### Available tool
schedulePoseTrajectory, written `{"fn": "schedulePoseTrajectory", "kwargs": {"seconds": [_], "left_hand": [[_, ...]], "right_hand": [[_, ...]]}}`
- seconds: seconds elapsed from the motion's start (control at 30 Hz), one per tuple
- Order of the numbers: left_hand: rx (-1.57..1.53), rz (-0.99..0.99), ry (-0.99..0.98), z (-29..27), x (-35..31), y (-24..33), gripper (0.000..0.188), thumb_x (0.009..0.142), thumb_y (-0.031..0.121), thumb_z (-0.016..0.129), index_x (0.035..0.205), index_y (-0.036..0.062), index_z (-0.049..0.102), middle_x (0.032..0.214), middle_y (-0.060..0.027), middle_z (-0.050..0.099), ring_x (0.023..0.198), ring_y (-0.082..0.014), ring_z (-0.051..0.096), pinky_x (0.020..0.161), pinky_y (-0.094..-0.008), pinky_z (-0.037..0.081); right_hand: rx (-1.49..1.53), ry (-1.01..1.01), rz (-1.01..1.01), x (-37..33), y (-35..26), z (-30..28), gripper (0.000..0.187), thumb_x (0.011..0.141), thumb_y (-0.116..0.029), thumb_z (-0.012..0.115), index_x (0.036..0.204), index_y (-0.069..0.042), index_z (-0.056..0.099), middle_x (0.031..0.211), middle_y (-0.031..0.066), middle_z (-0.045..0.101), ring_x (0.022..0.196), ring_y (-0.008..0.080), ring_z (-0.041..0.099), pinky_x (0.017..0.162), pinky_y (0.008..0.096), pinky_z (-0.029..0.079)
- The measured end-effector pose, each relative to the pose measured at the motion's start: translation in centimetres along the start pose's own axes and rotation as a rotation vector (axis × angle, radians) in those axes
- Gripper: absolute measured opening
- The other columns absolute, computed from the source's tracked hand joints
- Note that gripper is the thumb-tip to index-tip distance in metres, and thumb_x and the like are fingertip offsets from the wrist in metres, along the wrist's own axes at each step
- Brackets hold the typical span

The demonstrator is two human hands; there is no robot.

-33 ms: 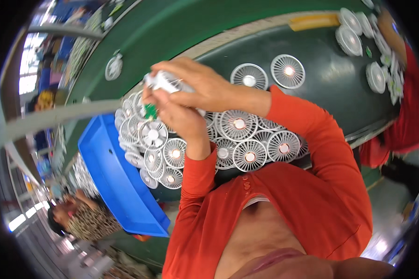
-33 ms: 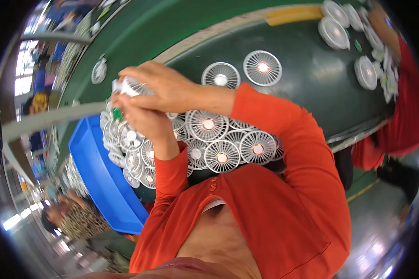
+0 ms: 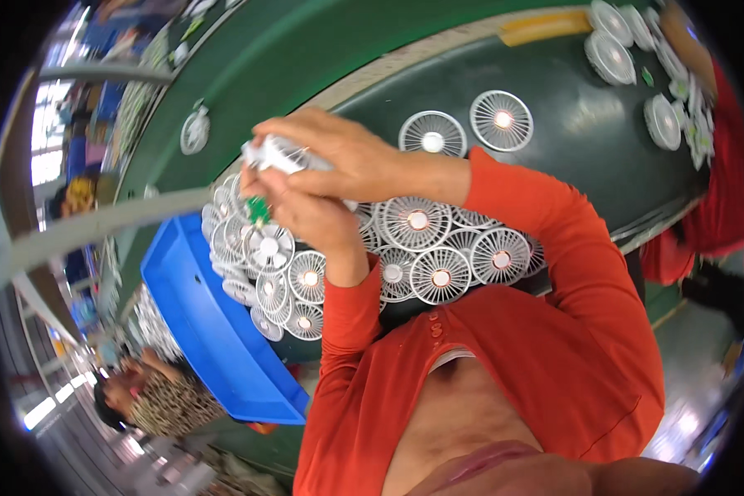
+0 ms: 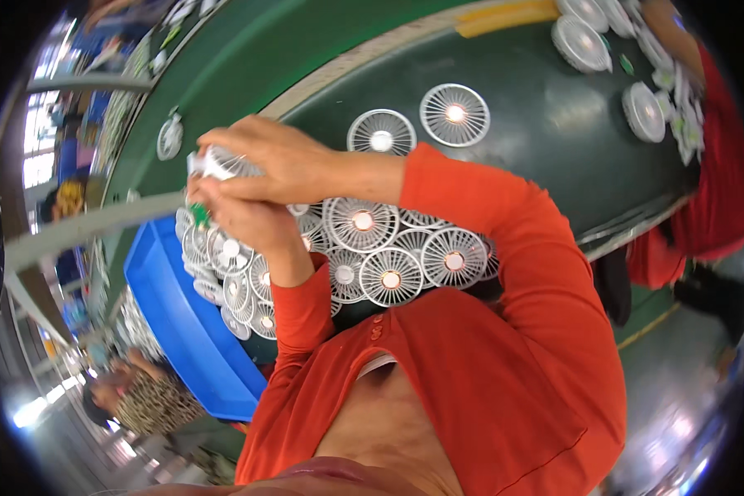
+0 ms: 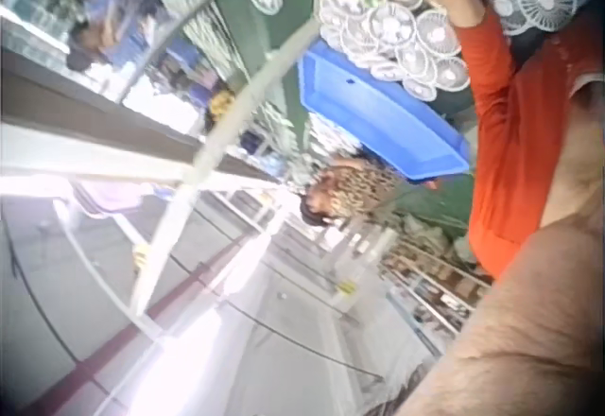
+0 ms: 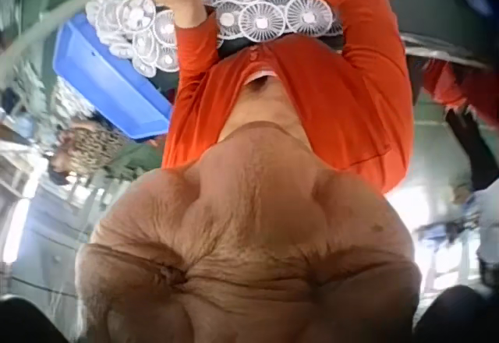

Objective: The person assembles small portable fans by fitting motor components into circular fan grilles, pressing the casing parts together by hand, and organizing the grilles across the workstation.

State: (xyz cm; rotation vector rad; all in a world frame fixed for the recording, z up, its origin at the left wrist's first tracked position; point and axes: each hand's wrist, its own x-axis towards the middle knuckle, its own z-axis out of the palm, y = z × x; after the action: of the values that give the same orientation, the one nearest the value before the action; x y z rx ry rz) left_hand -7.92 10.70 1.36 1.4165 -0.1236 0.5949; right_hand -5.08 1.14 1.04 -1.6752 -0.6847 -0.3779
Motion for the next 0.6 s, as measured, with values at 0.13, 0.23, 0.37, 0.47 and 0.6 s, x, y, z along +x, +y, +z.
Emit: {"fn": "schedulePoseTrajectory", "kwargs": {"seconds": [0.13,0.23,0.37,0.47,0.6], "left_hand": [[-0.038,-0.002,-0.004,1.5,0.8,0.3,0.041,0.104,0.038,0.034,0.124,0.0038,0.042,0.119,-0.0101,0.052,0.107,-0.0190,0.055,0.089,-0.0333,0.047],[-0.111,-0.158,-0.055,2.3,0.9,0.6,0.045,0.103,0.040,0.037,0.131,0.0052,0.040,0.126,-0.0103,0.049,0.114,-0.0211,0.052,0.093,-0.0351,0.045],[0.367,-0.052,-0.390,0.4,-1.5,2.2,0.050,0.100,0.020,0.048,0.144,0.0029,0.032,0.151,-0.0154,0.029,0.139,-0.0285,0.032,0.111,-0.0412,0.028],[0.624,0.185,-0.508,-5.1,-4.5,4.2,0.038,0.090,0.009,0.054,0.127,0.0007,0.053,0.145,-0.0204,0.038,0.137,-0.0348,0.033,0.110,-0.0453,0.027],[0.795,0.223,-0.786,-8.6,-11.8,6.3,0.051,0.075,0.024,0.074,0.124,0.0122,0.061,0.147,-0.0190,0.036,0.138,-0.0436,0.027,0.112,-0.0527,0.022]], "right_hand": [[0.090,0.032,-0.003,0.6,0.5,-0.8,0.058,0.088,-0.039,0.057,0.136,-0.007,0.048,0.122,0.0164,0.057,0.115,0.0319,0.052,0.098,0.0395,0.041],[-0.058,0.048,0.087,1.3,1.6,-2.6,0.062,0.085,-0.047,0.061,0.130,-0.005,0.052,0.117,0.0190,0.060,0.110,0.0325,0.054,0.093,0.0391,0.045],[-0.715,0.160,0.187,1.5,7.2,-8.3,0.066,0.076,-0.052,0.070,0.130,-0.017,0.055,0.126,0.0207,0.054,0.118,0.0386,0.050,0.098,0.0461,0.044],[-0.930,0.124,0.041,-1.1,6.3,-13.4,0.052,0.077,-0.032,0.073,0.118,-0.003,0.058,0.121,0.0229,0.056,0.113,0.0414,0.052,0.096,0.0459,0.043],[-0.825,-0.127,0.175,-9.0,1.3,-17.4,0.049,0.085,-0.029,0.067,0.129,-0.009,0.056,0.140,0.0165,0.047,0.128,0.0345,0.046,0.105,0.0433,0.038]]}}
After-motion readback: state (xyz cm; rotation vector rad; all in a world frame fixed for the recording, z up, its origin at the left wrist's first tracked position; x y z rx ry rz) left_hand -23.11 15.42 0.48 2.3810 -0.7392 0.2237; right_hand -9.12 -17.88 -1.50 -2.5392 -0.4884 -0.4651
